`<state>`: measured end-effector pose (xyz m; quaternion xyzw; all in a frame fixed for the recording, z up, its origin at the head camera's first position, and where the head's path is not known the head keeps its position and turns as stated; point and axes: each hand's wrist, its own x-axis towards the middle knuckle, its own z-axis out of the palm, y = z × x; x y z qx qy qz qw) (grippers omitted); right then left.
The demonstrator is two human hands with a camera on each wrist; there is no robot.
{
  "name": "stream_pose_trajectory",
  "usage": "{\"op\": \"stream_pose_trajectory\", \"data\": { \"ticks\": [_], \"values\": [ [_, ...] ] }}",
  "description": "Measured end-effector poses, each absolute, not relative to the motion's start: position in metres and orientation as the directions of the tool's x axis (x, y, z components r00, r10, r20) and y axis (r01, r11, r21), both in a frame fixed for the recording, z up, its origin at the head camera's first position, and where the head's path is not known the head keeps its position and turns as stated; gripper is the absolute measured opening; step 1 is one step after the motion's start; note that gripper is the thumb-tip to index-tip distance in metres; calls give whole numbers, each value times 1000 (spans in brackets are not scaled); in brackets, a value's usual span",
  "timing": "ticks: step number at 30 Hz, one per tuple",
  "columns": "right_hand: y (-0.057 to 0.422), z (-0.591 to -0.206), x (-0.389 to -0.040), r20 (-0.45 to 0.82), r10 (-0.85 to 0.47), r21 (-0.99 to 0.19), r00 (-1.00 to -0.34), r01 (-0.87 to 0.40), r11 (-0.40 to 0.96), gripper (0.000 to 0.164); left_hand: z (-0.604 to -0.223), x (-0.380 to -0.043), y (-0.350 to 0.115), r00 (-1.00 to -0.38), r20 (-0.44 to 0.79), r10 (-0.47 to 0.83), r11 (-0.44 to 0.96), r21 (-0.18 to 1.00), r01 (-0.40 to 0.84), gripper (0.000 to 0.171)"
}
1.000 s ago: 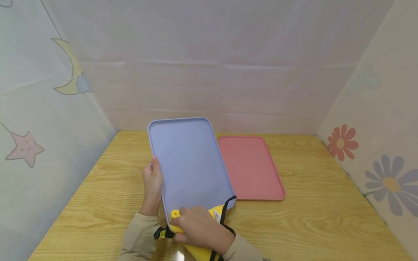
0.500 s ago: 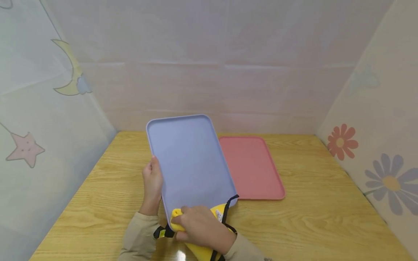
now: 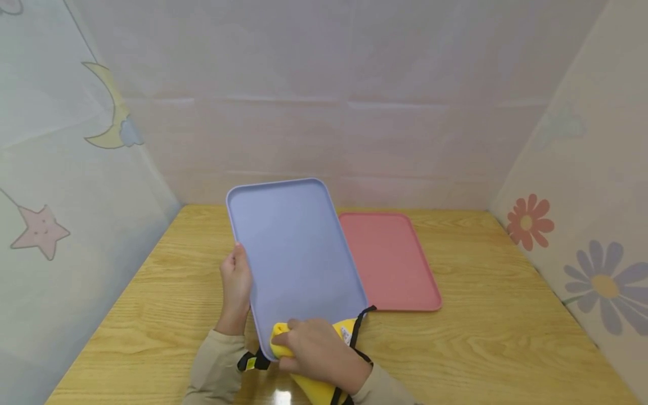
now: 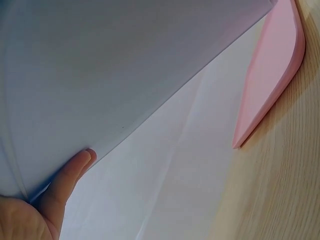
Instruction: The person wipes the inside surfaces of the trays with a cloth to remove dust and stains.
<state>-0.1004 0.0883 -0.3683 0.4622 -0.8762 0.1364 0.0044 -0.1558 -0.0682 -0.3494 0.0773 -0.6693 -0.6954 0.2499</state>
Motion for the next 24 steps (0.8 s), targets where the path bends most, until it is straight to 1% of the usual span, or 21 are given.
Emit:
{"op": "stream_pose_trajectory", "data": {
  "ticks": [9, 13, 20, 24],
  "values": [
    [95, -373, -103, 172, -783, -248, -598, -795, 553, 24, -348, -155, -68, -866, 221, -449, 25, 972, 235, 40],
    [98, -375, -105, 167, -777, -264, -607, -787, 558, 24, -348, -156, -68, -864, 224, -452, 35, 972, 233, 40],
    [103, -378, -107, 162, -770, -268, -617, -779, 567, 24, -370, -170, -74, -864, 198, -462, 13, 976, 216, 40],
    [105, -380, -109, 177, -766, -272, -618, -778, 566, 23, -371, -170, -74, -868, 191, -458, 6, 977, 211, 41]
  ]
}}
